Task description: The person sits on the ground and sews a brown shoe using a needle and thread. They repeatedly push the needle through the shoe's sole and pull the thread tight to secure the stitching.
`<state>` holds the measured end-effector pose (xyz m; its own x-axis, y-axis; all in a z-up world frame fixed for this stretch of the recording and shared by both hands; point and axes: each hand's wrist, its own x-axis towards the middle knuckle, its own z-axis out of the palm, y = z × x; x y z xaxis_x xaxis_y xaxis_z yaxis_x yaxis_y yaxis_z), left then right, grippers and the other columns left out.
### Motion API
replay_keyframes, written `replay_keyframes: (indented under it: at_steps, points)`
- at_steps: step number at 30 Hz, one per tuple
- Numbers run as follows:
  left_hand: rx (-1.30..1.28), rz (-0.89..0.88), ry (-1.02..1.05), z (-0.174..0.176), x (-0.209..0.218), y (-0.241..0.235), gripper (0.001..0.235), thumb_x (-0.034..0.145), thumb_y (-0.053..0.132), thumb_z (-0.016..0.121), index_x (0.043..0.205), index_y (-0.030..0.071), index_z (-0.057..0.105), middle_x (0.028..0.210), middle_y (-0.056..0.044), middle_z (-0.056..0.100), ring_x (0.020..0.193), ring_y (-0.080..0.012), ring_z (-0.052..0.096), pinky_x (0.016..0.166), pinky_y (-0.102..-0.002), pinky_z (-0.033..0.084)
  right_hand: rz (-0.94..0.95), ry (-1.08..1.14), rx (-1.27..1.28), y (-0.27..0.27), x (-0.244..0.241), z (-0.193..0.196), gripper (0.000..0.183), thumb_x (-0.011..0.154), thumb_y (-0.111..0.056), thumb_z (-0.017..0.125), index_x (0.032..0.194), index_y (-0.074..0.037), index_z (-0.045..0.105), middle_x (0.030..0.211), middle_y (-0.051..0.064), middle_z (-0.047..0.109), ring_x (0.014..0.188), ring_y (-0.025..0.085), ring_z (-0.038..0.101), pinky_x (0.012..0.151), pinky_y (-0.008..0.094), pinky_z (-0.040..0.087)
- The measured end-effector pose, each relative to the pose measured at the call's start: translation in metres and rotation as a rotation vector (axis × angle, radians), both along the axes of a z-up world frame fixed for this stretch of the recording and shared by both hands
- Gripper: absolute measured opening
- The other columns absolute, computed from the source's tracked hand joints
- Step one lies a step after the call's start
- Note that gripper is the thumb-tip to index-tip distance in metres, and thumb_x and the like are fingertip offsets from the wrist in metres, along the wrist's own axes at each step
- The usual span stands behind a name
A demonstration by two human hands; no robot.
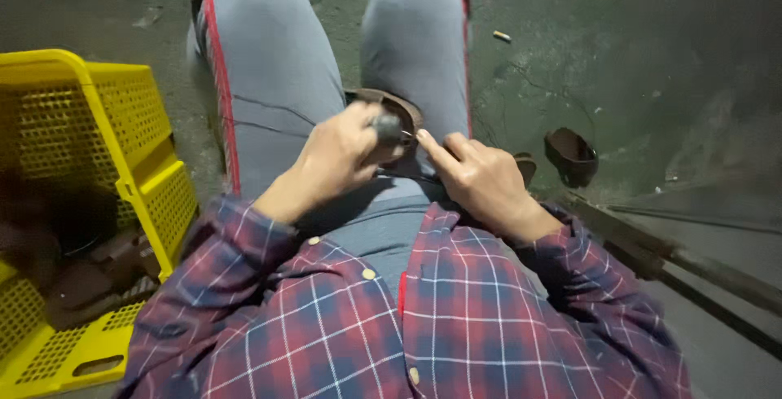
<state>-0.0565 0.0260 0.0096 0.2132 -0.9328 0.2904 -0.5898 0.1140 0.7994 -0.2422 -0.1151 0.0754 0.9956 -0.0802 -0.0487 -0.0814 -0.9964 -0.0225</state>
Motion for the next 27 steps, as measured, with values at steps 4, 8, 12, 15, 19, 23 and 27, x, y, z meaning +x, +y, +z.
replay_keyframes:
  at_steps: [4,8,12,15,19,23,27]
  points:
    - [0.271,-0.072,-0.124,-0.023,-0.012,0.028,0.019,0.067,0.018,0.073,0.069,0.010,0.056,0.085,-0.003,0.057,0.081,-0.0248,0.060,0.062,-0.037,0.051,0.054,-0.006,-0.015,-0.006,0.011,0.013,0.034,0.085,-0.018,0.061,0.120,-0.021,0.064,0.072,-0.002,0.051,0.053,0.014,0.056,0.046,0.025,0.047]
    - [0.191,-0.181,0.596,0.026,0.007,0.016,0.010,0.085,0.011,0.066,0.093,0.006,0.067,0.100,-0.012,0.066,0.096,-0.0355,0.064,0.079,-0.040,0.051,0.077,-0.039,-0.022,-0.008,0.012,0.011,0.028,0.089,-0.019,0.060,0.117,-0.022,0.065,0.070,-0.001,0.049,0.052,0.015,0.054,0.046,0.025,0.045]
    - [0.110,-0.161,0.990,0.030,0.000,0.008,0.009,0.087,0.009,0.065,0.095,0.007,0.070,0.098,-0.009,0.069,0.094,-0.0209,0.064,0.083,-0.034,0.051,0.093,-0.070,-0.013,-0.010,0.008,0.008,0.028,0.090,-0.017,0.057,0.117,-0.021,0.065,0.071,0.000,0.049,0.053,0.015,0.051,0.047,0.025,0.043]
    - [0.079,0.019,0.746,0.011,-0.008,0.006,0.007,0.086,0.010,0.070,0.091,0.005,0.070,0.091,-0.011,0.067,0.087,-0.0256,0.066,0.078,-0.034,0.052,0.118,-0.090,-0.040,-0.008,0.007,0.003,0.034,0.087,-0.015,0.056,0.120,-0.020,0.064,0.071,0.000,0.047,0.053,0.016,0.049,0.047,0.025,0.042]
    - [0.158,0.116,0.170,0.004,-0.018,0.003,0.013,0.073,0.006,0.071,0.084,0.002,0.066,0.082,-0.015,0.061,0.076,-0.0352,0.063,0.067,-0.043,0.052,0.129,-0.110,-0.013,-0.008,0.005,-0.004,0.041,0.082,-0.011,0.056,0.121,-0.020,0.064,0.070,0.001,0.045,0.051,0.016,0.047,0.045,0.026,0.041]
    - [0.356,0.098,0.638,0.027,-0.011,0.009,0.012,0.077,0.009,0.069,0.088,0.003,0.067,0.071,-0.018,0.067,0.069,-0.0365,0.067,0.060,-0.041,0.051,0.091,-0.135,0.126,-0.013,0.009,0.005,0.041,0.085,-0.011,0.055,0.124,-0.020,0.064,0.066,0.001,0.041,0.045,0.018,0.047,0.042,0.025,0.041]
    - [0.409,0.127,0.760,0.010,-0.013,0.002,0.030,0.075,0.011,0.073,0.103,0.010,0.063,0.074,-0.007,0.070,0.068,-0.0227,0.068,0.065,-0.034,0.052,0.098,-0.029,0.175,-0.024,0.021,0.051,0.044,0.083,-0.008,0.055,0.124,-0.022,0.062,0.061,0.001,0.044,0.042,0.018,0.051,0.041,0.026,0.043]
